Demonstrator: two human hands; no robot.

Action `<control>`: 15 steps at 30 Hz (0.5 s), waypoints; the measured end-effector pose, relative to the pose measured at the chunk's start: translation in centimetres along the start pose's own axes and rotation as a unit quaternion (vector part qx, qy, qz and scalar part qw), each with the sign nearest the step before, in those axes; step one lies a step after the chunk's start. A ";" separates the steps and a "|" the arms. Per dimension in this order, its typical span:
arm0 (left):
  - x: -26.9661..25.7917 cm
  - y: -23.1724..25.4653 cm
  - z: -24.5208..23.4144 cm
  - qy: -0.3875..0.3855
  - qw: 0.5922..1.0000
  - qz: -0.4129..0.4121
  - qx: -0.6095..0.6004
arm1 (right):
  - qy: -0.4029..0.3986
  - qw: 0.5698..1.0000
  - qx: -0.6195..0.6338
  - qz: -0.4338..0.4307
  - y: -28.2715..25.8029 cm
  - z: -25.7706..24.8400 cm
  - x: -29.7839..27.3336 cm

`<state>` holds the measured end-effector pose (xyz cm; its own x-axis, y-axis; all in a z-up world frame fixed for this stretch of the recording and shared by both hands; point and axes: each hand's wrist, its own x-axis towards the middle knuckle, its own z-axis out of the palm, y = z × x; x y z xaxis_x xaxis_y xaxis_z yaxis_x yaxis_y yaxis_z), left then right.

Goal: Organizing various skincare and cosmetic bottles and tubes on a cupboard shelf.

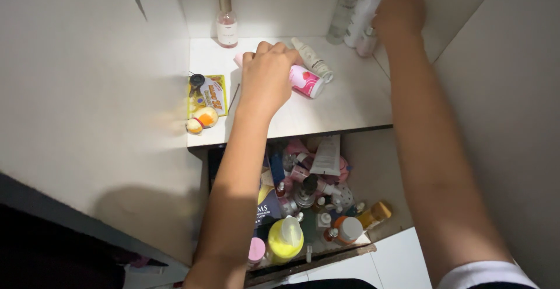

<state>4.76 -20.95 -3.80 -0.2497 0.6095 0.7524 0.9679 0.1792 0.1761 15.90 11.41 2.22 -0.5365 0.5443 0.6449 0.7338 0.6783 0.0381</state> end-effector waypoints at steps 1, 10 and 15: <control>0.0 0.0 -0.1 0.001 1.000 0.001 0.000 | 0.001 1.000 -0.001 0.000 0.0 0.2 0.1; -0.2 0.0 -0.1 0.009 1.000 0.002 -0.010 | 0.062 0.997 -0.028 0.031 1.1 3.4 0.7; -0.3 -0.1 0.2 0.013 1.000 -0.002 -0.008 | 0.077 0.994 -0.025 0.066 2.2 5.5 1.4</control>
<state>4.72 -21.05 -4.18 -0.2526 0.5886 0.7679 0.9674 0.1686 0.1890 14.48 16.43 -0.98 -0.3663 0.5419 0.7564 0.8155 0.5784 -0.0195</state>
